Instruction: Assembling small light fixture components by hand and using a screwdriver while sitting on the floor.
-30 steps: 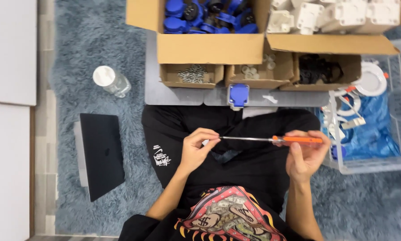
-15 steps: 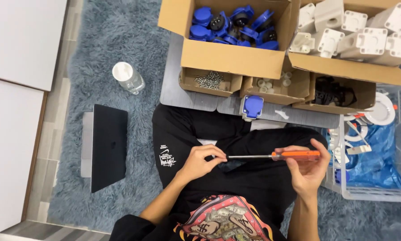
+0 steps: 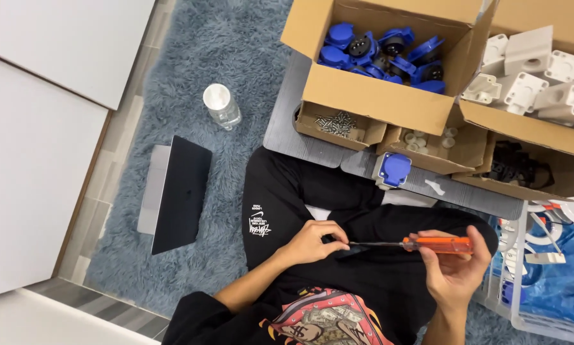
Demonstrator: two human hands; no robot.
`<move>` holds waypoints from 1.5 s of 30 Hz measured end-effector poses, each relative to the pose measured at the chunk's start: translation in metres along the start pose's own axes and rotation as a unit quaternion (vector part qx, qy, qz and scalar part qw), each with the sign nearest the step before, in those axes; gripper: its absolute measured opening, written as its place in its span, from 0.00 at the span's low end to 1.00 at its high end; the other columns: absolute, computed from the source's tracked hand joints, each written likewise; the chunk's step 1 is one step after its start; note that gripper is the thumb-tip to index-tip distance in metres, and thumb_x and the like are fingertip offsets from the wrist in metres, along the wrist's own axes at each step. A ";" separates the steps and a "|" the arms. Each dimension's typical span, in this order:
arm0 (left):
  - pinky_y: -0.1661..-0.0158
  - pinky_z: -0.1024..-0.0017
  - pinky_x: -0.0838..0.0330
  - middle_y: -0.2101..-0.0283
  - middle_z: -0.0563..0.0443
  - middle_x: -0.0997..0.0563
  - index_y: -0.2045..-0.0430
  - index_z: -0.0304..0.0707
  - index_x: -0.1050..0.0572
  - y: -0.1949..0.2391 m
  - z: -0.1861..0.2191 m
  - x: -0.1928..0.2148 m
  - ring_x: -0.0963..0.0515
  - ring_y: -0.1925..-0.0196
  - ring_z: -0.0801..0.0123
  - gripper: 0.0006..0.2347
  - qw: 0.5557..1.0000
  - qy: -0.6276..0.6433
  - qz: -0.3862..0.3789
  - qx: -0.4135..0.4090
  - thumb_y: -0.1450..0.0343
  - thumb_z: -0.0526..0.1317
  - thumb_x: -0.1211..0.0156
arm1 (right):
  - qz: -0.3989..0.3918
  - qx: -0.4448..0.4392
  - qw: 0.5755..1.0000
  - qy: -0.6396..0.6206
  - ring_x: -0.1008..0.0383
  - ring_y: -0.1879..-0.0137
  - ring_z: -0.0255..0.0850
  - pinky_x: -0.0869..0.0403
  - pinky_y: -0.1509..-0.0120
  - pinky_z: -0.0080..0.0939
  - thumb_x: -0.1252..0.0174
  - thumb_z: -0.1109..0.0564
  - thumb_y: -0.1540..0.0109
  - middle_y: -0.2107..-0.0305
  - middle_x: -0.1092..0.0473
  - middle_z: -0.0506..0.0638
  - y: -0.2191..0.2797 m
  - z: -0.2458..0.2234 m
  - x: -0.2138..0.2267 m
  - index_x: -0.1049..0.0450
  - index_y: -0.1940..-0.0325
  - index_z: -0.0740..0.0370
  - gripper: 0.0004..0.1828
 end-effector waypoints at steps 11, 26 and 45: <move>0.48 0.71 0.22 0.59 0.55 0.14 0.61 0.41 0.18 -0.022 0.029 -0.023 0.15 0.55 0.68 0.08 0.991 -0.037 -0.109 -0.067 0.26 0.44 0.29 | 0.004 0.024 1.000 0.006 0.18 0.55 0.63 0.11 0.50 0.64 0.43 0.70 0.31 0.57 0.29 0.76 -0.007 -0.011 0.018 0.50 0.18 0.50 0.41; 0.26 0.56 0.30 0.32 0.38 0.31 0.34 0.37 0.30 -0.115 0.085 0.021 0.28 0.27 0.49 0.23 0.970 -0.142 0.118 -0.158 0.23 0.41 0.27 | 0.046 0.161 0.978 0.124 0.22 0.58 0.70 0.16 0.55 0.64 0.43 0.66 0.25 0.43 0.38 0.72 -0.068 -0.083 0.045 0.49 0.19 0.51 0.34; 0.32 0.57 0.26 0.32 0.39 0.33 0.37 0.42 0.28 -0.124 0.061 -0.008 0.22 0.39 0.51 0.22 0.967 -0.161 0.168 -0.107 0.26 0.38 0.28 | -0.033 0.193 0.977 0.085 0.21 0.54 0.74 0.14 0.45 0.68 0.43 0.76 0.21 0.48 0.31 0.88 -0.142 -0.092 0.020 0.50 0.13 0.47 0.41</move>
Point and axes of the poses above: each hand's wrist, its own y-axis away from the middle knuckle, its own x-axis out of the back of the hand, z = x × y, the point moved 9 cm from there along -y, towards the middle knuckle
